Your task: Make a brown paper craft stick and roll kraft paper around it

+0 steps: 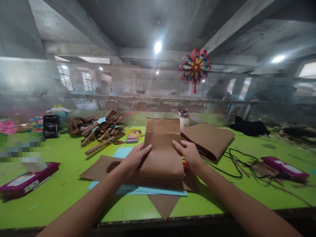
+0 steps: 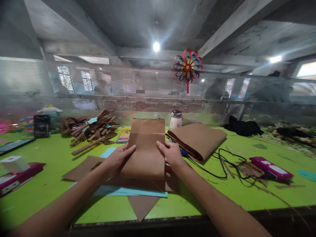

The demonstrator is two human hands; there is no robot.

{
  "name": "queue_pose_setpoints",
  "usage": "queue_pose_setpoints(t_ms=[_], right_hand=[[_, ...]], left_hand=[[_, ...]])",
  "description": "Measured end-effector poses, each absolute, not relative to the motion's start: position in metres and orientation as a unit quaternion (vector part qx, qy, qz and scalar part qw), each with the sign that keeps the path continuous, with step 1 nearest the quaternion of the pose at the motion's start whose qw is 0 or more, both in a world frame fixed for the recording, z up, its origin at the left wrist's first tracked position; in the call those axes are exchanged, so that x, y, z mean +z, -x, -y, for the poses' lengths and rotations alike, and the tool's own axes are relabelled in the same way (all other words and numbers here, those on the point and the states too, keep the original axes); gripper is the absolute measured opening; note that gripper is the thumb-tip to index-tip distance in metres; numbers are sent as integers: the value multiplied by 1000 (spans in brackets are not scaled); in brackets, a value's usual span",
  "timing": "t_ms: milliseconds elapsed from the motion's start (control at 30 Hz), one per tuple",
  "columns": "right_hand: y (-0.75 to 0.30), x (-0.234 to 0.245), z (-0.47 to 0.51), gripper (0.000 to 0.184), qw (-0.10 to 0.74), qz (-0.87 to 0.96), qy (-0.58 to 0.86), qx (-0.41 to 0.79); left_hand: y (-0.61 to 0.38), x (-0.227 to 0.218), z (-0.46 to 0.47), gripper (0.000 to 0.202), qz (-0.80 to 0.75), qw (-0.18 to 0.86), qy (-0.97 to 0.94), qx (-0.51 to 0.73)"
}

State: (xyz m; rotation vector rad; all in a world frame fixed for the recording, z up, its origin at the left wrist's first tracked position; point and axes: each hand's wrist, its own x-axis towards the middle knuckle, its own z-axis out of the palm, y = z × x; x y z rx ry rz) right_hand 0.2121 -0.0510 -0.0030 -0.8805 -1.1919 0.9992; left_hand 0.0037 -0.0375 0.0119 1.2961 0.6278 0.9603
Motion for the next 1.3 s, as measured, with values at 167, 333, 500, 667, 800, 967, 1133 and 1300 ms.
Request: queue_pose_setpoints(t_ms=[167,333,500,667,800,967,1133,1300], right_hand=[[-211,-4,51,33,630,511,388,438],[-213,-5,51,35,628,513,397,430],[-213,-5,51,34,622,517,394,436],[-212,-4,53,34,624,516,387,442],[-213,-5,53,36,625,506,382,456],[-213,-8,51,41,625,504,388,452],[-214,-10,51,37,625,503,392,450],[-214,-9,53,37,610,532,417,415]], left_hand=[[-2,10,37,54,-255,662,-570,414],[-1,7,34,57,-256,660,-575,411],[-2,10,36,56,-262,663,-574,404],[-1,10,36,54,-256,669,-572,400],[-1,9,36,54,-251,668,-573,403],[-2,12,38,56,-268,660,-575,403],[0,10,38,57,-273,657,-584,391],[2,4,32,54,-284,646,-592,390]])
